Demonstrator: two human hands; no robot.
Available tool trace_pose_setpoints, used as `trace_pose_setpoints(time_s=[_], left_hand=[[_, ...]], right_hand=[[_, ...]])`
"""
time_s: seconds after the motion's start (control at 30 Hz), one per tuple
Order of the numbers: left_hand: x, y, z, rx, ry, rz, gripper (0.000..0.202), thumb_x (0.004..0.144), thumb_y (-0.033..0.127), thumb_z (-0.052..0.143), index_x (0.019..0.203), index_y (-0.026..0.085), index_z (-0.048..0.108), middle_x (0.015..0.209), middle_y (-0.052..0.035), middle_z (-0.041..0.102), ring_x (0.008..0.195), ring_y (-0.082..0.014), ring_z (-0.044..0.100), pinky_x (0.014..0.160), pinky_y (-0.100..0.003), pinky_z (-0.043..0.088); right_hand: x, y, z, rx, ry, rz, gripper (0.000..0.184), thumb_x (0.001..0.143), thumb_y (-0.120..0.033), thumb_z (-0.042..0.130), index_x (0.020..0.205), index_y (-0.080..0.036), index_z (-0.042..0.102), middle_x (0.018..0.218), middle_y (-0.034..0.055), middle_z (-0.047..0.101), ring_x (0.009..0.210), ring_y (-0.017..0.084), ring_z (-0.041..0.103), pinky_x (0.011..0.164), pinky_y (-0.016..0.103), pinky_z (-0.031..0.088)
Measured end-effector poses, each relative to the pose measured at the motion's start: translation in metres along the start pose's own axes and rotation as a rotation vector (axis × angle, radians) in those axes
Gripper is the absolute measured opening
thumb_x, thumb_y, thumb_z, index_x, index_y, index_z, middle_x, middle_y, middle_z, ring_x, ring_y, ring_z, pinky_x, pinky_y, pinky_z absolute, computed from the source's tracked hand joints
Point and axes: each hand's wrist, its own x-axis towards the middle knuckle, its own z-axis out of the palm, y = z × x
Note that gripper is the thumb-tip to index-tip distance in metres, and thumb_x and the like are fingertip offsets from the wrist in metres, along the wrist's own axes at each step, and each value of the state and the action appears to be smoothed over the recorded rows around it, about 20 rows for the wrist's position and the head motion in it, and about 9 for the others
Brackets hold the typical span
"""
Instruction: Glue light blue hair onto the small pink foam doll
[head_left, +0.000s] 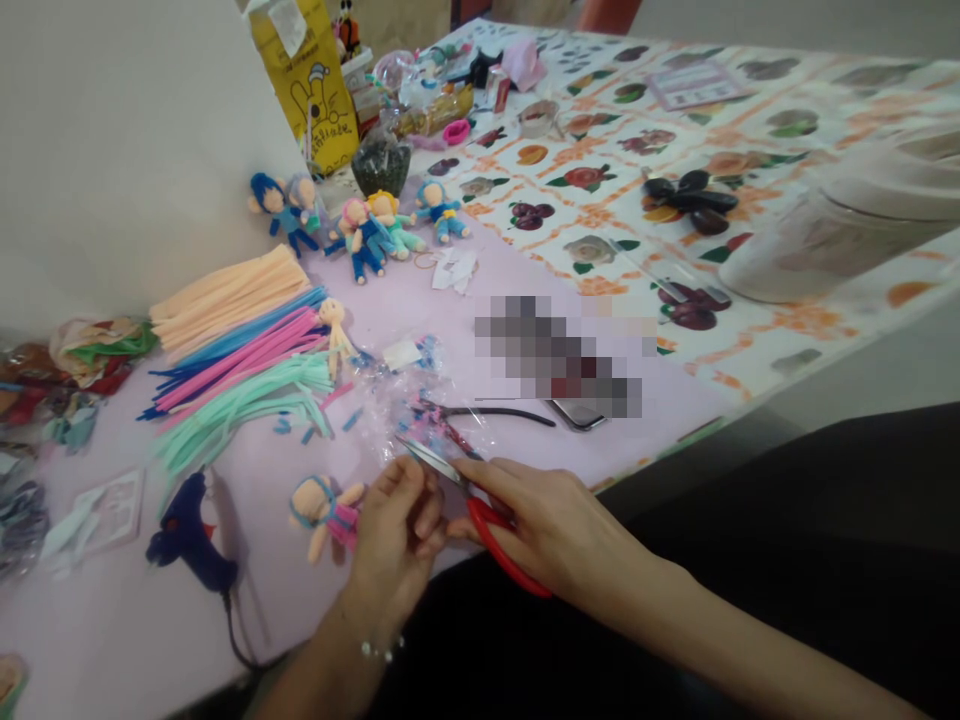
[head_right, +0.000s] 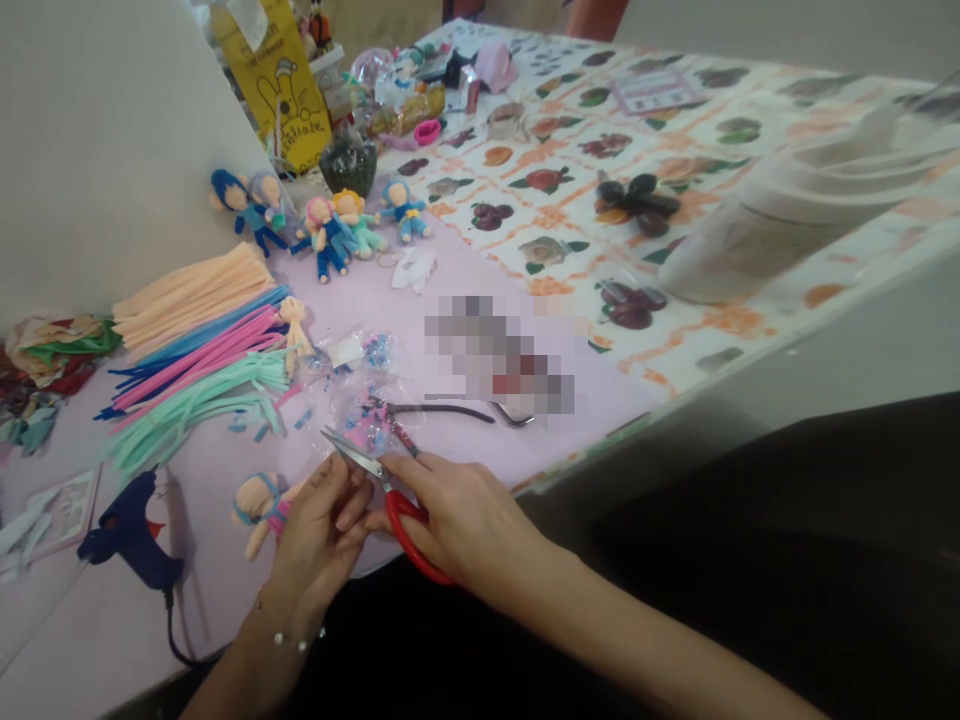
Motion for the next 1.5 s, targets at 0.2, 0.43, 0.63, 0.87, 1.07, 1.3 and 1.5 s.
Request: trace_pose_setpoints(time_s=[0.2, 0.43, 0.63, 0.87, 1.07, 1.3, 1.5], left_hand=[[0.001, -0.002, -0.001, -0.008, 0.025, 0.035, 0.048, 0.050, 0.040, 0.090, 0.067, 0.016, 0.052, 0.053, 0.0083, 0.050, 0.034, 0.0006, 0.029, 0.028, -0.010, 0.016], [0.004, -0.003, -0.002, 0.018, 0.058, 0.056, 0.048, 0.049, 0.037, 0.091, 0.061, 0.015, 0.050, 0.048, 0.0092, 0.046, 0.032, 0.0011, 0.029, 0.029, -0.010, 0.017], [0.002, 0.000, -0.001, 0.046, 0.055, 0.075, 0.048, 0.052, 0.040, 0.089, 0.063, 0.015, 0.051, 0.058, 0.0063, 0.054, 0.034, 0.0017, 0.030, 0.029, -0.010, 0.018], [0.001, 0.002, -0.003, 0.081, 0.016, 0.090, 0.049, 0.054, 0.041, 0.089, 0.065, 0.016, 0.048, 0.056, 0.0078, 0.047, 0.035, 0.0009, 0.028, 0.031, -0.011, 0.016], [0.002, 0.001, -0.007, 0.107, -0.053, 0.073, 0.048, 0.057, 0.039, 0.087, 0.063, 0.016, 0.046, 0.048, 0.0095, 0.041, 0.034, 0.0002, 0.027, 0.031, -0.011, 0.015], [0.001, 0.003, -0.009, 0.132, -0.072, 0.041, 0.047, 0.060, 0.040, 0.086, 0.065, 0.017, 0.046, 0.049, 0.0095, 0.039, 0.034, 0.0003, 0.026, 0.032, -0.011, 0.014], [0.000, 0.003, -0.008, 0.121, -0.050, 0.048, 0.045, 0.058, 0.038, 0.087, 0.067, 0.016, 0.049, 0.051, 0.0084, 0.044, 0.034, 0.0003, 0.027, 0.031, -0.012, 0.013]], right_hand=[[0.001, 0.000, 0.001, -0.012, -0.014, 0.003, 0.033, 0.088, -0.039, 0.060, 0.111, -0.015, 0.065, 0.068, 0.0049, 0.068, 0.054, 0.017, 0.063, 0.051, 0.025, 0.044], [0.001, 0.001, 0.003, 0.005, -0.056, 0.040, 0.031, 0.086, -0.034, 0.065, 0.111, -0.017, 0.066, 0.072, 0.0048, 0.072, 0.058, 0.017, 0.066, 0.053, 0.024, 0.047], [0.005, 0.004, -0.001, 0.074, -0.023, 0.074, 0.029, 0.084, -0.031, 0.067, 0.110, -0.018, 0.067, 0.077, 0.0058, 0.074, 0.064, 0.018, 0.068, 0.060, 0.027, 0.051], [0.009, 0.001, -0.011, 0.197, -0.090, 0.119, 0.041, 0.073, -0.035, 0.078, 0.109, -0.018, 0.069, 0.072, 0.0027, 0.071, 0.059, 0.015, 0.062, 0.057, 0.024, 0.048], [0.008, -0.001, -0.014, 0.243, -0.125, 0.100, 0.040, 0.073, -0.035, 0.078, 0.109, -0.019, 0.070, 0.066, 0.0004, 0.066, 0.053, 0.012, 0.054, 0.053, 0.022, 0.042], [0.006, 0.000, -0.013, 0.252, -0.101, 0.071, 0.033, 0.076, -0.032, 0.075, 0.106, -0.018, 0.071, 0.064, -0.0002, 0.065, 0.052, 0.012, 0.052, 0.052, 0.022, 0.040], [0.005, 0.001, -0.014, 0.288, -0.111, 0.053, 0.029, 0.085, -0.039, 0.064, 0.102, -0.017, 0.071, 0.066, 0.0013, 0.067, 0.052, 0.012, 0.054, 0.052, 0.021, 0.041]])
